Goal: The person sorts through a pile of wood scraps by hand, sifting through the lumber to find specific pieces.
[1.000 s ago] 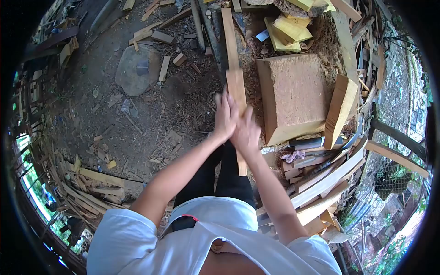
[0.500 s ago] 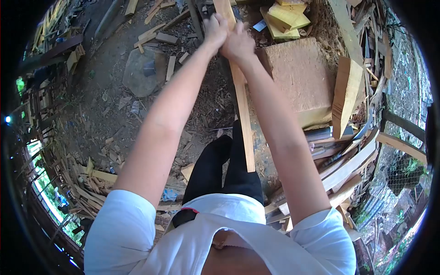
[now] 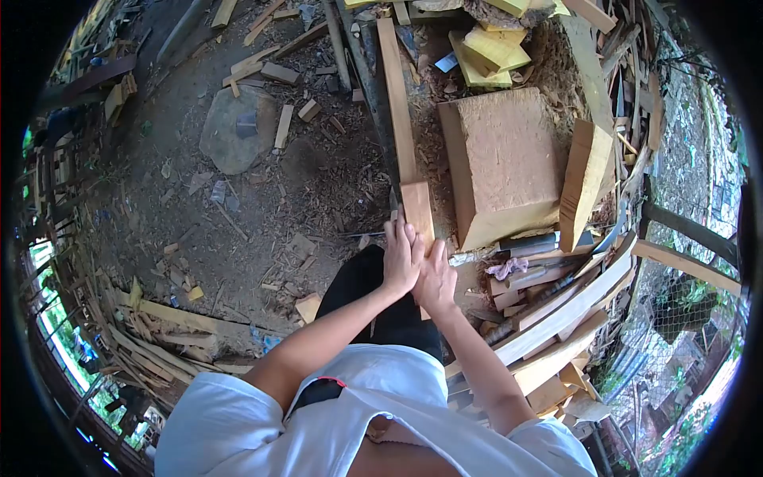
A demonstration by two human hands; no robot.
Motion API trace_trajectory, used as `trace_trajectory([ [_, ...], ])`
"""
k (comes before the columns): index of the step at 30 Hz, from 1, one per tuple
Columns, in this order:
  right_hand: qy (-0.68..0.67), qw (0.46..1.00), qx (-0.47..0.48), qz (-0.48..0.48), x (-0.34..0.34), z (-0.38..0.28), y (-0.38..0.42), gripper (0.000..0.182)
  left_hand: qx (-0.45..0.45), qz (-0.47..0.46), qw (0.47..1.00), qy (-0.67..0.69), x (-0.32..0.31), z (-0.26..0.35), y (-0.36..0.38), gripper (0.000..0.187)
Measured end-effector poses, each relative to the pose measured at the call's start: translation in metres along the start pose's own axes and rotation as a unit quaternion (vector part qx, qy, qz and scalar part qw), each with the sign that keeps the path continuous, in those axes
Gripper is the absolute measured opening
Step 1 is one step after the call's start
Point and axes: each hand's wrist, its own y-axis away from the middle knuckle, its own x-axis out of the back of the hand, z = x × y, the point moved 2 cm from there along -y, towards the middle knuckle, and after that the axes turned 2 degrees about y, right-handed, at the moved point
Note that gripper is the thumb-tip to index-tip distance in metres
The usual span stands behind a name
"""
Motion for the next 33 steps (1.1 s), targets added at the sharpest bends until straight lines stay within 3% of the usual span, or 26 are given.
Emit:
trace_trajectory([
  [7,-0.038,0.999,-0.022,0.012,0.033,-0.014,-0.118,0.059,-0.057,0.040,0.995,0.071,0.028,0.017,-0.131,0.061],
  [10,-0.096,0.990,0.013,0.103,0.041,-0.018,-0.178,0.054,-0.097,0.064,0.991,0.072,0.038,0.014,-0.202,0.063],
  [11,-0.147,0.988,0.004,0.046,0.058,-0.023,-0.199,0.055,-0.099,0.051,0.991,0.073,0.044,0.013,-0.229,0.065],
  [12,-0.114,0.988,0.024,0.106,0.048,-0.022,-0.223,0.052,-0.073,0.046,0.993,0.078,0.050,0.016,-0.252,0.067],
  [14,-0.078,0.989,0.021,0.126,0.067,-0.030,-0.261,0.050,-0.042,0.069,0.990,0.115,0.065,0.047,-0.278,0.069],
  [15,-0.037,0.995,-0.001,0.098,0.071,-0.032,-0.280,0.048,-0.071,0.090,0.990,0.078,0.067,0.035,-0.305,0.069],
  [16,-0.033,0.995,-0.014,0.095,0.077,-0.035,-0.291,0.045,-0.035,0.049,0.994,0.091,0.070,0.022,-0.333,0.063],
  [19,-0.032,0.995,-0.008,0.097,0.076,-0.034,-0.310,0.043,-0.044,0.020,0.998,0.051,0.073,0.020,-0.353,0.053],
  [22,-0.059,0.995,-0.007,0.085,0.073,-0.030,-0.288,0.046,-0.052,0.026,0.997,0.047,0.067,0.018,-0.330,0.056],
  [25,-0.108,0.986,0.007,0.130,0.047,-0.022,-0.223,0.049,-0.075,0.030,0.996,0.034,0.052,0.017,-0.254,0.061],
  [27,-0.132,0.987,-0.002,0.095,0.025,-0.012,-0.174,0.052,-0.086,0.067,0.994,0.011,0.030,-0.002,-0.202,0.061],
  [29,-0.102,0.994,-0.041,0.013,0.018,-0.007,-0.119,0.057,-0.087,0.058,0.994,0.036,0.015,-0.011,-0.137,0.062],
  [31,0.006,0.998,0.014,0.063,0.008,-0.002,-0.069,0.061,-0.060,0.022,0.998,0.028,0.014,0.001,-0.076,0.064],
  [33,0.035,0.996,0.043,0.065,0.007,0.008,-0.026,0.065,-0.071,0.065,0.995,0.016,0.002,-0.004,-0.028,0.067],
])
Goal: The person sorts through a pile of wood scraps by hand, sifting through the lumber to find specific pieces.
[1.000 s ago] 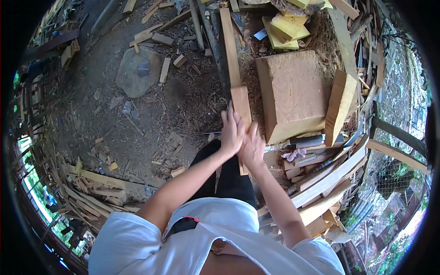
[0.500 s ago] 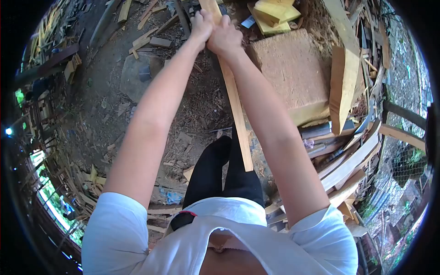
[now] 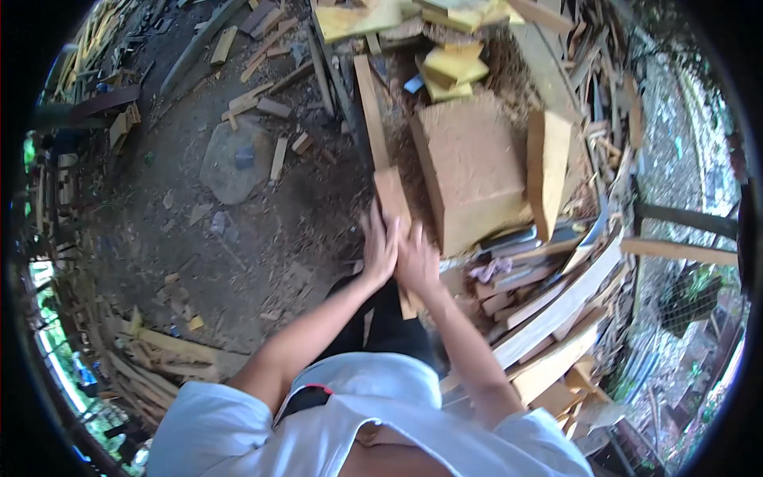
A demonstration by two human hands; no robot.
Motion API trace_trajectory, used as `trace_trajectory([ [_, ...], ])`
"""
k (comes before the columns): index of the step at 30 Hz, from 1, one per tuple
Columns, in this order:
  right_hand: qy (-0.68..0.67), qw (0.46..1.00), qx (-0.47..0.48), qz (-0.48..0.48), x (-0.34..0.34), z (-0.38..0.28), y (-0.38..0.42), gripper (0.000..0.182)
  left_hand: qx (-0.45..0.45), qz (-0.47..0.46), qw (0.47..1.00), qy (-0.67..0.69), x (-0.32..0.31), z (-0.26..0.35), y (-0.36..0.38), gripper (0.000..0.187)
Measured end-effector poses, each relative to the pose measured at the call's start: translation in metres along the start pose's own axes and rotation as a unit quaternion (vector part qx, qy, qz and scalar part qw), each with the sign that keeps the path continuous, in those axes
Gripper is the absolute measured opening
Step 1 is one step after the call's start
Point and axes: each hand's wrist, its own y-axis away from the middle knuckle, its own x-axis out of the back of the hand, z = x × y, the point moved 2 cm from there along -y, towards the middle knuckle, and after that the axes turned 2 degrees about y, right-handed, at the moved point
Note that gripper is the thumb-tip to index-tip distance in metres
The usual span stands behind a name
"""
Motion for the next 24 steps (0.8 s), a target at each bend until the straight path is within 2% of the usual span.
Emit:
trace_trajectory([
  [2,-0.070,0.996,-0.007,-0.047,0.025,0.002,0.031,0.069,0.114,-0.022,0.990,0.077,0.001,0.006,0.034,0.067],
  [5,-0.088,0.994,-0.007,-0.070,0.057,0.012,0.069,0.072,0.212,0.014,0.976,0.045,-0.003,0.009,0.042,0.064],
  [6,-0.083,0.993,-0.004,-0.089,0.067,0.016,0.078,0.075,0.208,0.022,0.976,0.052,-0.007,0.001,0.040,0.064],
  [8,-0.072,0.992,0.002,-0.106,0.076,0.023,0.088,0.079,0.064,-0.034,0.994,-0.088,-0.016,-0.007,0.038,0.073],
  [10,-0.066,0.991,0.013,-0.114,0.081,0.027,0.094,0.080,0.081,-0.021,0.994,-0.071,-0.017,-0.001,0.035,0.074],
  [12,-0.069,0.991,0.015,-0.110,0.083,0.027,0.093,0.079,0.144,-0.024,0.988,-0.055,-0.018,-0.004,0.040,0.068],
  [13,-0.079,0.993,0.006,-0.088,0.081,0.027,0.091,0.080,0.123,-0.020,0.992,-0.003,-0.015,-0.006,0.044,0.065],
  [14,-0.092,0.994,-0.002,-0.066,0.080,0.026,0.089,0.080,0.161,-0.062,0.985,0.021,-0.014,-0.009,0.051,0.062],
  [16,-0.113,0.992,-0.009,-0.057,0.080,0.021,0.082,0.080,0.166,-0.107,0.977,0.079,-0.009,-0.005,0.061,0.059],
  [18,-0.133,0.989,-0.030,-0.056,0.081,0.018,0.071,0.080,0.158,-0.112,0.974,0.122,-0.007,-0.008,0.059,0.059],
  [19,-0.131,0.991,-0.005,-0.025,0.080,0.017,0.066,0.080,0.149,-0.115,0.968,0.167,-0.007,-0.011,0.058,0.058],
  [24,-0.123,0.992,0.016,-0.020,0.081,0.010,0.051,0.079,0.171,-0.151,0.962,0.149,-0.003,-0.020,0.051,0.059],
])
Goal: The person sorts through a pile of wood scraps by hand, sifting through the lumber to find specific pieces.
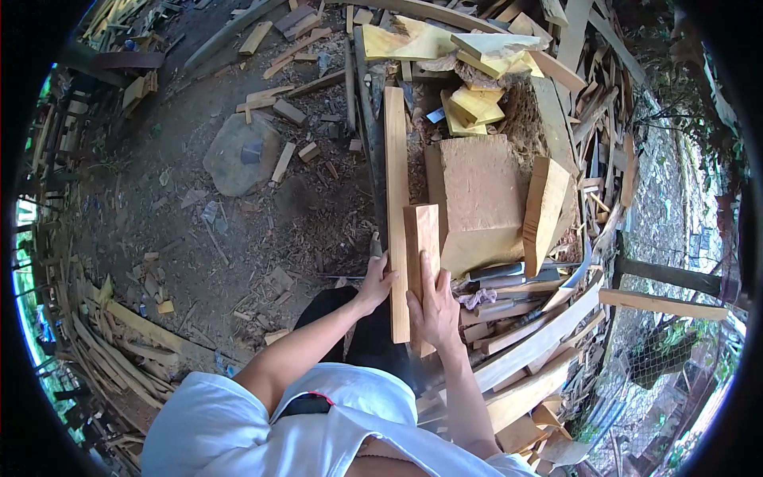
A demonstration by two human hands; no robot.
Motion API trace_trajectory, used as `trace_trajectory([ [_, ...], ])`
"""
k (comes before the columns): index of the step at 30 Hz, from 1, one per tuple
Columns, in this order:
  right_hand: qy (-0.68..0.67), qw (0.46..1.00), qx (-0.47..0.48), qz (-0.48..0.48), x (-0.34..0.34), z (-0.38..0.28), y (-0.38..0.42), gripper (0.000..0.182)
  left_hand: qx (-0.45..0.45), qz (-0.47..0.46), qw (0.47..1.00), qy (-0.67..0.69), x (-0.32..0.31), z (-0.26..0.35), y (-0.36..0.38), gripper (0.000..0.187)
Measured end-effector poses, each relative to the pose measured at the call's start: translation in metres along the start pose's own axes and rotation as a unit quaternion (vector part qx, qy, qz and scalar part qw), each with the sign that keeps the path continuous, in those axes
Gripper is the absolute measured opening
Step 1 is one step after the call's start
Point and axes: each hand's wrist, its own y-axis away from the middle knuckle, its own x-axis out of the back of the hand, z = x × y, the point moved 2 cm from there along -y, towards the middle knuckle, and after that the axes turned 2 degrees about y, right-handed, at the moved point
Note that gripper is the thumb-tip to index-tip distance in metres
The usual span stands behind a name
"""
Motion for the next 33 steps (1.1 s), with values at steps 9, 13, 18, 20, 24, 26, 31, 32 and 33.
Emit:
trace_trajectory([
  [9,-0.025,0.999,-0.025,-0.019,-0.013,0.009,0.004,0.080,-0.074,0.089,0.985,-0.129,0.000,-0.014,-0.004,0.061],
  [13,-0.010,0.998,-0.050,-0.046,-0.026,0.008,0.009,0.079,-0.094,0.133,0.969,-0.185,-0.002,-0.003,-0.007,0.051],
  [18,0.041,0.996,-0.069,-0.029,-0.049,0.001,0.004,0.079,-0.082,0.139,0.983,-0.082,0.005,-0.005,-0.003,0.056],
  [20,0.041,0.997,-0.063,-0.015,-0.053,-0.003,-0.002,0.079,-0.026,0.122,0.992,-0.012,0.006,-0.013,-0.001,0.048],
  [24,0.080,0.995,-0.064,-0.002,-0.076,0.000,-0.015,0.075,-0.009,0.172,0.985,0.023,0.011,-0.016,-0.003,0.044],
  [26,0.086,0.994,-0.061,0.015,-0.092,0.004,-0.021,0.074,-0.044,0.192,0.980,-0.023,0.014,0.024,0.001,0.047],
  [31,0.055,0.993,-0.089,-0.056,-0.094,0.000,-0.028,0.061,-0.124,0.107,0.968,-0.192,-0.001,0.032,-0.013,0.063],
  [32,0.057,0.993,-0.091,-0.058,-0.094,0.001,-0.034,0.061,-0.106,0.113,0.975,-0.161,-0.003,0.029,-0.018,0.062],
  [33,0.054,0.993,-0.088,-0.050,-0.096,0.002,-0.042,0.060,-0.086,0.119,0.981,-0.131,-0.003,0.030,-0.023,0.061],
])
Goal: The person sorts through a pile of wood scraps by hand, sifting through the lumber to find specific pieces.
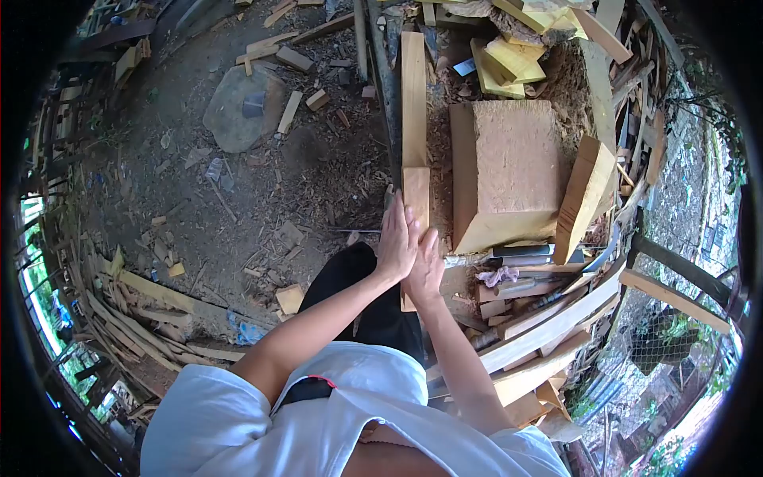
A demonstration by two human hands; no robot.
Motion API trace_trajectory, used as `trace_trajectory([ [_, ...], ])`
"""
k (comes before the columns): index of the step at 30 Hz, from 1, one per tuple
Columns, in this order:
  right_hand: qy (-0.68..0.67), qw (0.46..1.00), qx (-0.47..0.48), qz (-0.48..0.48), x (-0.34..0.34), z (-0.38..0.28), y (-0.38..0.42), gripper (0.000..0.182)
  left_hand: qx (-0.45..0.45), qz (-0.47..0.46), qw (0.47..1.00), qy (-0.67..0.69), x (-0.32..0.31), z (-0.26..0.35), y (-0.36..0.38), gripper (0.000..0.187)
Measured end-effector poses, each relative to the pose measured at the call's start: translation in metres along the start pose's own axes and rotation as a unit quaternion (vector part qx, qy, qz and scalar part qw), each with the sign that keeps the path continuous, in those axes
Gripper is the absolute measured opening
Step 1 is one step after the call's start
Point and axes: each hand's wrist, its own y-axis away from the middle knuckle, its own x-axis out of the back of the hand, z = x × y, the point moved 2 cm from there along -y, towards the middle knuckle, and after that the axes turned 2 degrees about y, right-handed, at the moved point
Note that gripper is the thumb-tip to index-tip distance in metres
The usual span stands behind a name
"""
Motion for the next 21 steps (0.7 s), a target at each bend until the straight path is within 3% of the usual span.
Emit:
trace_trajectory([
  [7,0.020,0.997,0.008,0.078,0.027,-0.026,-0.097,0.048,-0.049,0.079,0.995,-0.023,0.018,0.013,-0.111,0.059],
  [9,-0.056,0.991,0.010,0.121,0.026,-0.024,-0.132,0.046,-0.082,0.094,0.991,-0.046,0.026,0.020,-0.147,0.056],
  [12,-0.062,0.992,0.014,0.107,0.047,-0.035,-0.188,0.046,-0.107,0.123,0.979,-0.126,0.031,0.019,-0.214,0.055],
  [15,-0.050,0.988,0.017,0.142,0.062,-0.042,-0.234,0.050,-0.032,0.095,0.986,-0.136,0.041,0.024,-0.278,0.056],
  [18,0.010,0.997,-0.006,0.077,0.079,-0.049,-0.241,0.054,-0.020,0.084,0.984,-0.154,0.050,0.045,-0.267,0.056],
  [19,0.009,0.997,-0.003,0.078,0.072,-0.045,-0.237,0.054,-0.002,0.066,0.993,-0.098,0.048,0.041,-0.258,0.055],
  [21,0.044,0.985,0.081,0.146,0.058,-0.039,-0.218,0.064,0.008,0.059,0.998,-0.026,0.043,0.035,-0.234,0.054],
])
